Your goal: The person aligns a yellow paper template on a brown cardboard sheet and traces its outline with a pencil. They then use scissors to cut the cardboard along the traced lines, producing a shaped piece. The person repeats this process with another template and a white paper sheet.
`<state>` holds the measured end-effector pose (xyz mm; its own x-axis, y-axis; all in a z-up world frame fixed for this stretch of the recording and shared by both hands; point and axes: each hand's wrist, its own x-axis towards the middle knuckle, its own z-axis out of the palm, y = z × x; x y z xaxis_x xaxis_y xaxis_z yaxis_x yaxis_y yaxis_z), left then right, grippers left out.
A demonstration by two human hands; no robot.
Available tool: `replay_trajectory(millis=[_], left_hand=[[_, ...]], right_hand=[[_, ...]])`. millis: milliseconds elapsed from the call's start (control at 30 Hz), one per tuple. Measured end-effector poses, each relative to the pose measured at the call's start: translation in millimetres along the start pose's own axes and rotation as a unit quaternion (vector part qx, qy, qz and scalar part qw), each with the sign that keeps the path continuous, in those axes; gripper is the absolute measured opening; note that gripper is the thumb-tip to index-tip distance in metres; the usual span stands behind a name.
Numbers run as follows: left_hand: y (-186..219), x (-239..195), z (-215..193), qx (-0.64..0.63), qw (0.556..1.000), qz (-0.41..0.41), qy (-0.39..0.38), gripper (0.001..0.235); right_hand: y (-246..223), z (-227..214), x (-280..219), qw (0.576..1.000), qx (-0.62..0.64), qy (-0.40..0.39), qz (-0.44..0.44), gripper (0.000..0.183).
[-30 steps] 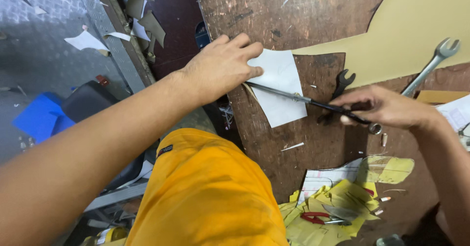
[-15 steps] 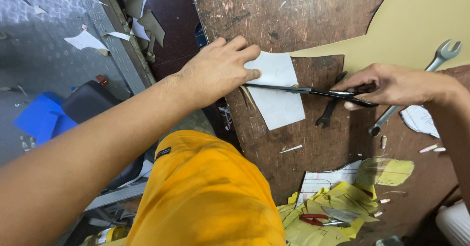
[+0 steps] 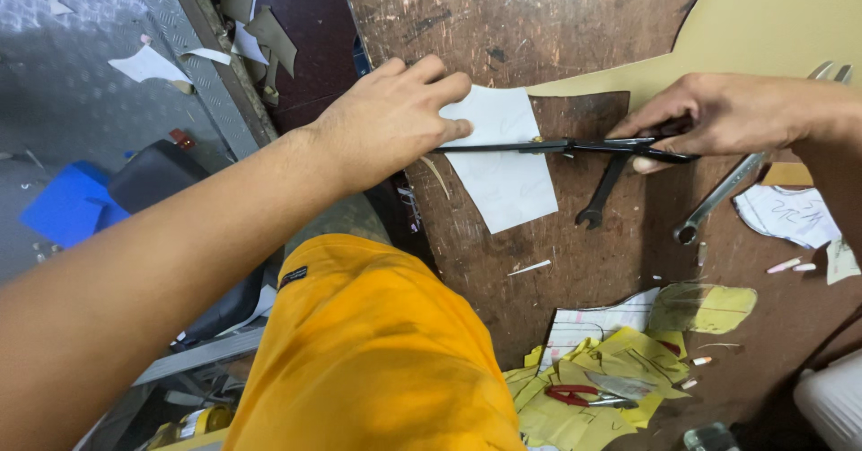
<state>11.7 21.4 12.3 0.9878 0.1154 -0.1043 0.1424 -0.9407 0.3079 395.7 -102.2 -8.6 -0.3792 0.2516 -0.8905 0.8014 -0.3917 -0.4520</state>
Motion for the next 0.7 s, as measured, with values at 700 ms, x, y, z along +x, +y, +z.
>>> replay_trajectory(millis=[700], left_hand=[[-1.5, -2.4, -6.0, -0.053, 0.998, 0.002, -0.021, 0.044]], right_hand=[[61.9, 234.3, -90.8, 0.833, 0.45, 0.32, -0.048, 0.05]])
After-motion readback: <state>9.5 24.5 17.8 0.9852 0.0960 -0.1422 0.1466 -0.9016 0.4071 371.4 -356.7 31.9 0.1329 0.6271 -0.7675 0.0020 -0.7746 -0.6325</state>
